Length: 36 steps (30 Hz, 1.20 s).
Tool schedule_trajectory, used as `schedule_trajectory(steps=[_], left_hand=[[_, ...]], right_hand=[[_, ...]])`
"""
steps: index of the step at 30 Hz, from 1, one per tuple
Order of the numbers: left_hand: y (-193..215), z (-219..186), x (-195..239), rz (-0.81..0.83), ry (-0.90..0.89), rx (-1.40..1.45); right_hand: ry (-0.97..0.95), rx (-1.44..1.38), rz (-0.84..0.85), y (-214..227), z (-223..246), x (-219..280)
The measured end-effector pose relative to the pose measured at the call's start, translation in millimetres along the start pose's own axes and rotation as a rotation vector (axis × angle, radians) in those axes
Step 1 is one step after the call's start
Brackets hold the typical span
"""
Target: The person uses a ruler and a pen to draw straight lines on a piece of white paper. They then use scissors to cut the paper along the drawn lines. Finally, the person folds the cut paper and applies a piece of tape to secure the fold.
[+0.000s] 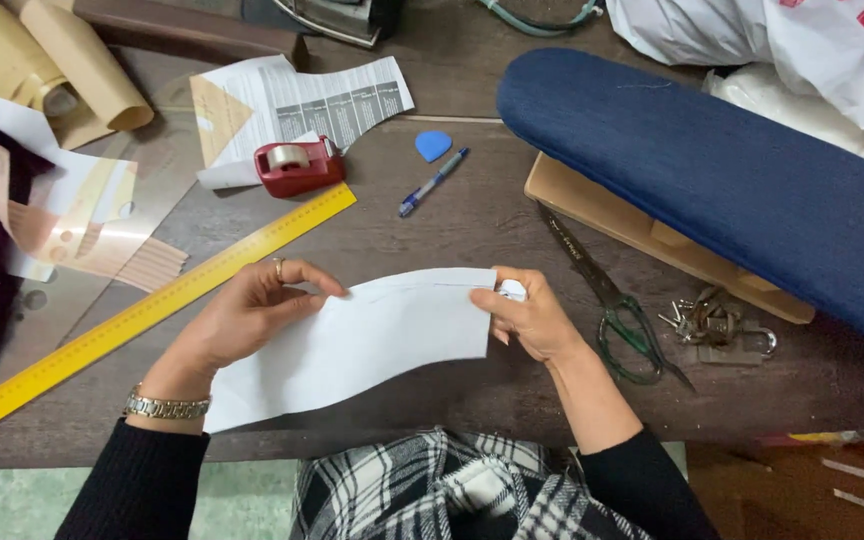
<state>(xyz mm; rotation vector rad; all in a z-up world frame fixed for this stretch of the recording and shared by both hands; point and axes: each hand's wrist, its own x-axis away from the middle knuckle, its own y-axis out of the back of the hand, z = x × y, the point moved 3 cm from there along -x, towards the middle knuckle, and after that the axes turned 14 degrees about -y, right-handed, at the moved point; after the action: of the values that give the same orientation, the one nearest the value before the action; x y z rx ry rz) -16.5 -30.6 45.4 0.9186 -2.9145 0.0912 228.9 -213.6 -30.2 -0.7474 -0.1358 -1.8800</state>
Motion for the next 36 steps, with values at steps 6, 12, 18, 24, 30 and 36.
schedule_trajectory(steps=[6,12,18,24,30,36], left_hand=[[-1,7,-2,0.005,0.048,-0.060],[-2,15,-5,0.020,0.083,-0.074],[-14,2,-10,0.044,-0.033,-0.219],[-68,-41,-18,0.173,-0.465,-0.424],[-68,-18,-20,0.144,-0.440,-0.383],[-66,-20,-14,0.123,-0.436,-0.332]], right_hand=[[0.131,0.071,-0.016,-12,39,25],[0.188,0.137,-0.061,-11,41,30],[0.206,0.238,-0.142,-4,39,31],[0.196,0.260,-0.127,-22,47,36],[0.186,0.325,-0.070,-21,48,40],[0.164,0.346,-0.032,-23,48,43]])
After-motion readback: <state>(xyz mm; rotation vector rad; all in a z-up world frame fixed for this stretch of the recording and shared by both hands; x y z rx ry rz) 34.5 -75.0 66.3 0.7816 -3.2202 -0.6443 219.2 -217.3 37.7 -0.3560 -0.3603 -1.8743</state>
